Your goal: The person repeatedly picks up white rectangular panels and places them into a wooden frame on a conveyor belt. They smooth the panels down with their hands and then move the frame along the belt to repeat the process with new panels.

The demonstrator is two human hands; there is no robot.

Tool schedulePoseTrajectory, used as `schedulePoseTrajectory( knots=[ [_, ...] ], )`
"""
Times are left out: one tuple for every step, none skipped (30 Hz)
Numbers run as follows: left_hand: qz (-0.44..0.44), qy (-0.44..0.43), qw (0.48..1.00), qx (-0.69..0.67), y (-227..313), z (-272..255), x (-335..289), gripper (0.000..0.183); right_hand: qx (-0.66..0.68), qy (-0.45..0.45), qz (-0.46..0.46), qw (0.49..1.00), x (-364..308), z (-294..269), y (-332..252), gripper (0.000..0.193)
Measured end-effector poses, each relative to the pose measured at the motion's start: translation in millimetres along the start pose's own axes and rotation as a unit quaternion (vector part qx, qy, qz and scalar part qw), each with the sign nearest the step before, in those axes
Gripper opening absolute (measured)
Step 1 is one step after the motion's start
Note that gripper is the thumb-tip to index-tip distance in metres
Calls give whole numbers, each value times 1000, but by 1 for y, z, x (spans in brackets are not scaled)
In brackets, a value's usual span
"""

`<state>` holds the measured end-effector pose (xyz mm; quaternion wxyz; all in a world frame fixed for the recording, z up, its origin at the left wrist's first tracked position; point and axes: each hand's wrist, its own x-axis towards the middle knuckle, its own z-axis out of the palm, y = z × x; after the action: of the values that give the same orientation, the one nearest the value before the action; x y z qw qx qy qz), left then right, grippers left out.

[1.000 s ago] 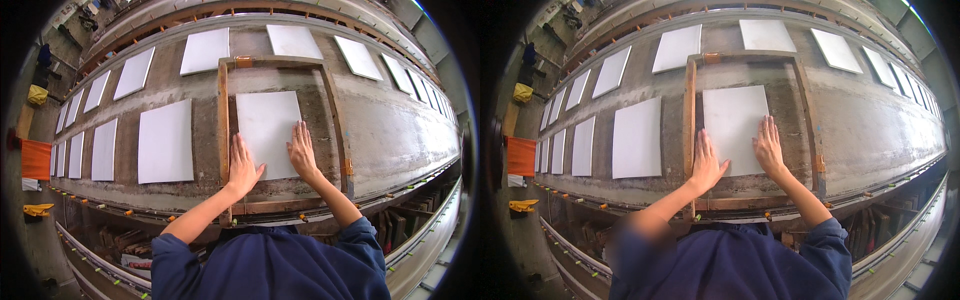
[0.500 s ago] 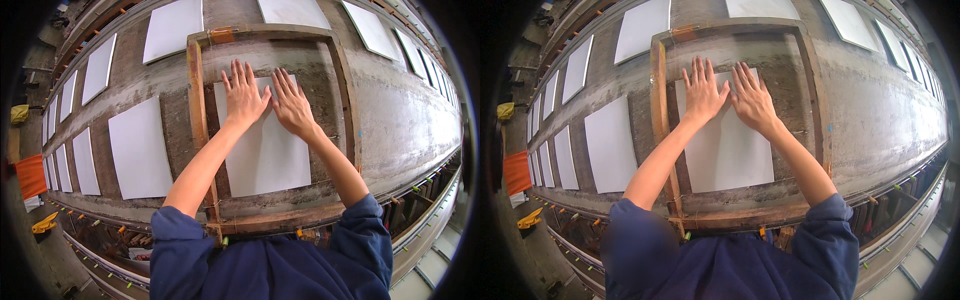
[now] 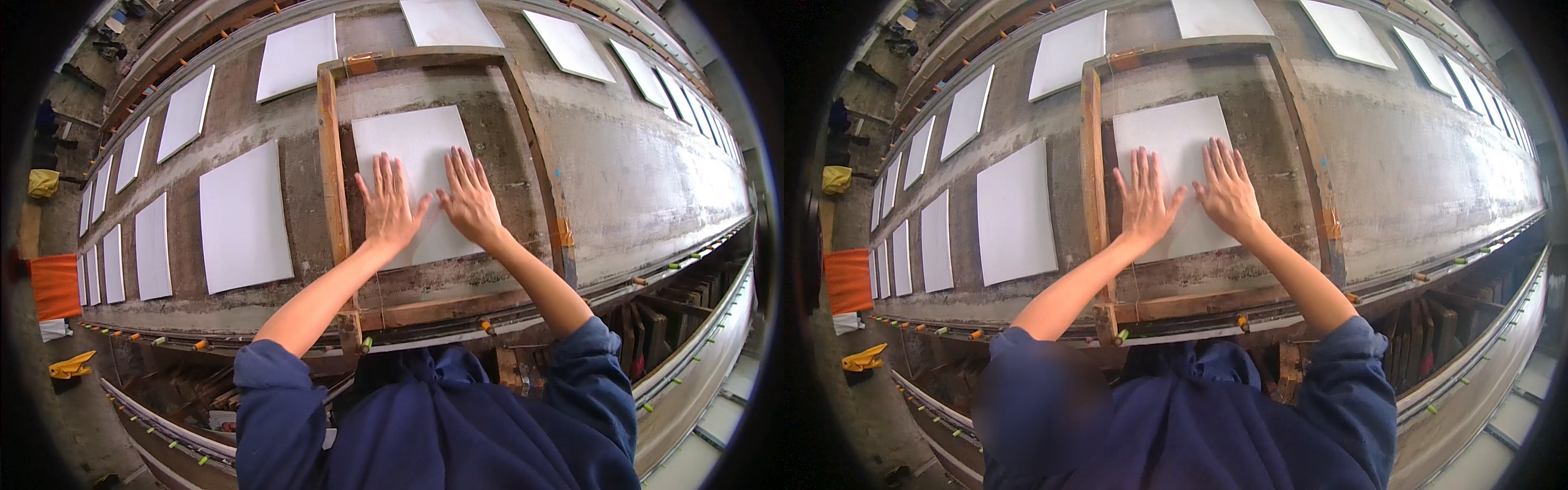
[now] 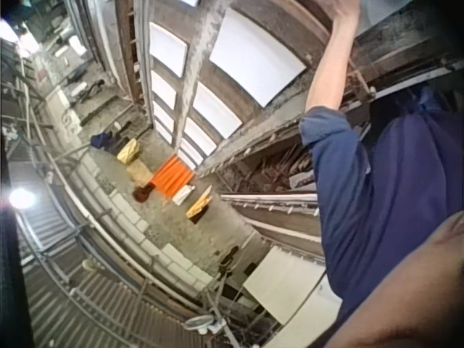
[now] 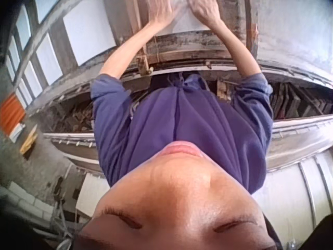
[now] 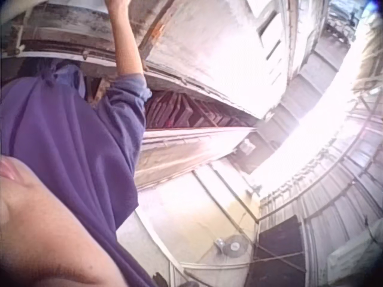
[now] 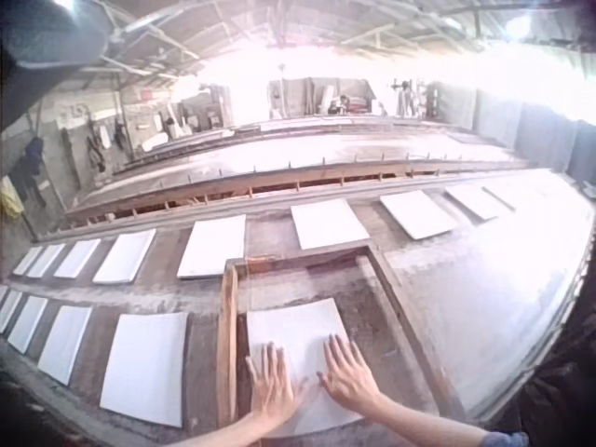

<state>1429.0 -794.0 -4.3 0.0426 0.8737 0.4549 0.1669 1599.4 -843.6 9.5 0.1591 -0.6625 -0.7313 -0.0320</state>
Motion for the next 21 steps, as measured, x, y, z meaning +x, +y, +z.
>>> schedulePoseTrajectory(
  knots=[
    [9, -26, 1000, 9, 8, -10, -14, 84, -6, -16, -8, 1000, -14, -6, -5, 61],
    [18, -53, 998, 19, 15, -17, -26, 85, 4, -30, -13, 999, -27, -10, -11, 62],
    [32, -68, 997, 23, 20, -20, -35, 88, 11, -41, -19, 999, -38, -15, -15, 62],
    [38, -71, 996, 22, 22, -22, -38, 88, 19, -53, -24, 998, -44, -19, -17, 62],
    [45, -75, 996, 21, 24, -23, -40, 88, 31, -60, -22, 997, -45, -21, -18, 63],
    [51, -78, 995, 24, 23, -24, -40, 89, 25, -65, -23, 997, -45, -23, -19, 63],
    [56, -82, 995, 31, 24, -25, -43, 88, 19, -71, -24, 997, -45, -25, -20, 63],
    [61, -87, 994, 39, 27, -26, -47, 88, 14, -77, -25, 997, -46, -26, -20, 63],
    [65, -90, 993, 49, 27, -27, -47, 88, 18, -76, -23, 997, -45, -27, -20, 63],
    [67, -91, 992, 48, 27, -28, -44, 88, 23, -75, -21, 997, -45, -28, -20, 63],
    [68, -92, 992, 48, 26, -28, -40, 88, 27, -75, -20, 997, -44, -28, -20, 62],
    [70, -92, 992, 45, 28, -27, -40, 88, 21, -73, -25, 997, -45, -29, -21, 62],
    [63, -100, 992, 48, 28, -29, -41, 87, 15, -71, -30, 997, -44, -29, -21, 62],
    [64, -117, 990, 42, 25, -31, -44, 88, 9, -68, -35, 997, -44, -27, -21, 62],
    [70, -126, 989, 34, 23, -35, -39, 88, 23, -42, -41, 998, -40, -27, -18, 59],
    [76, -135, 988, 27, 21, -40, -35, 89, 20, -54, -37, 998, -40, -29, -15, 58],
    [70, -189, 979, -10, 17, -47, -36, 92, 18, -66, -33, 997, -42, -33, -10, 57],
    [46, -191, 980, 18, 13, -60, -35, 92, 14, -76, -27, 997, -41, -39, -1, 56],
    [17, -195, 980, 44, 5, -76, -38, 93, -13, -35, 20, 999, -39, -46, 8, 54],
    [-13, -199, 977, 70, -5, -89, -42, 95, -44, -12, 62, 997, -41, -55, 25, 58],
    [-41, -150, 984, 82, -17, -95, -45, 96, -102, 2, 121, 987, -46, -67, 40, 68]
  ],
)
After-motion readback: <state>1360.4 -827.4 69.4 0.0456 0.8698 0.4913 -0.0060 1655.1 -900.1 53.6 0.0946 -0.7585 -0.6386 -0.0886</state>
